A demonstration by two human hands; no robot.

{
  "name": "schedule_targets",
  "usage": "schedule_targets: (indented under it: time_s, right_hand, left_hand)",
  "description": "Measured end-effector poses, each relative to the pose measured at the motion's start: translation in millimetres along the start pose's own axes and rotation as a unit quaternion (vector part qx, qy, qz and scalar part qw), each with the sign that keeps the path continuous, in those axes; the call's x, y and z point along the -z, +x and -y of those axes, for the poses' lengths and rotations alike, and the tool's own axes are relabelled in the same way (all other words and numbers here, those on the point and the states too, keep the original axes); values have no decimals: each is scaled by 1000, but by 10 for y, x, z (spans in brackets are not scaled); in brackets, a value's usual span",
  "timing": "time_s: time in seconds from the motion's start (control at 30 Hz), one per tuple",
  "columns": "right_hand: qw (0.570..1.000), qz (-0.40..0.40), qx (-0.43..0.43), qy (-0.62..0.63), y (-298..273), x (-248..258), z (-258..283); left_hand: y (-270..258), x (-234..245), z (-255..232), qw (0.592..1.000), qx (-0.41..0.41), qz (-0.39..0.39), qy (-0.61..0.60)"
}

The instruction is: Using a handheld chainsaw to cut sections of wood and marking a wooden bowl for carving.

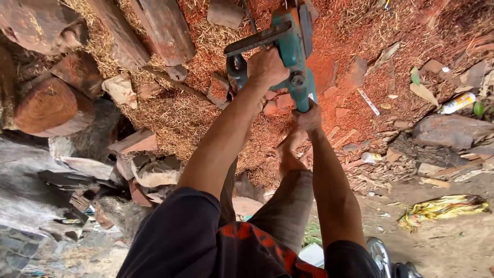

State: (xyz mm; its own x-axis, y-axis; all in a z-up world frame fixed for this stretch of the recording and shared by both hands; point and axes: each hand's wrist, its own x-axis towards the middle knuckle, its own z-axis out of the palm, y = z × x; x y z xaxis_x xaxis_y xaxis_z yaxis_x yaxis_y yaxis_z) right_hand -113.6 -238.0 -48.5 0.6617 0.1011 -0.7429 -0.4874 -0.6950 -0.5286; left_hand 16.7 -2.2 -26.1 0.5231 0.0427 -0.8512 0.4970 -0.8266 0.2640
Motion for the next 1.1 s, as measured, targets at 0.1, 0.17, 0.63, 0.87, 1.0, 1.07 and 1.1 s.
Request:
schedule_targets:
  time_s: [0.1,0.17,0.63,0.87,1.0,1.07,1.1]
  right_hand:
    - [996,59,-65,-16,138,-87,-204]
    - [1000,2,-21,19,218,-253,-598]
    - [991,105,-45,73,509,-256,-467]
    - [990,103,-32,93,601,-302,-543]
    - [993,109,-10,52,639,-328,-636]
    - [991,103,-38,72,618,-357,-706]
    - [991,100,-42,72,586,-337,-685]
  left_hand:
    - [-6,70,-67,999,1,30,-39]
    - [21,79,-101,997,29,41,-67]
    - [298,-187,-265,972,159,-145,-91]
    - [266,-116,-317,971,168,-141,-91]
    - [292,-94,-296,976,167,-107,-90]
    - [371,-176,-248,974,156,-141,-81]
    - [343,-166,-269,975,152,-137,-81]
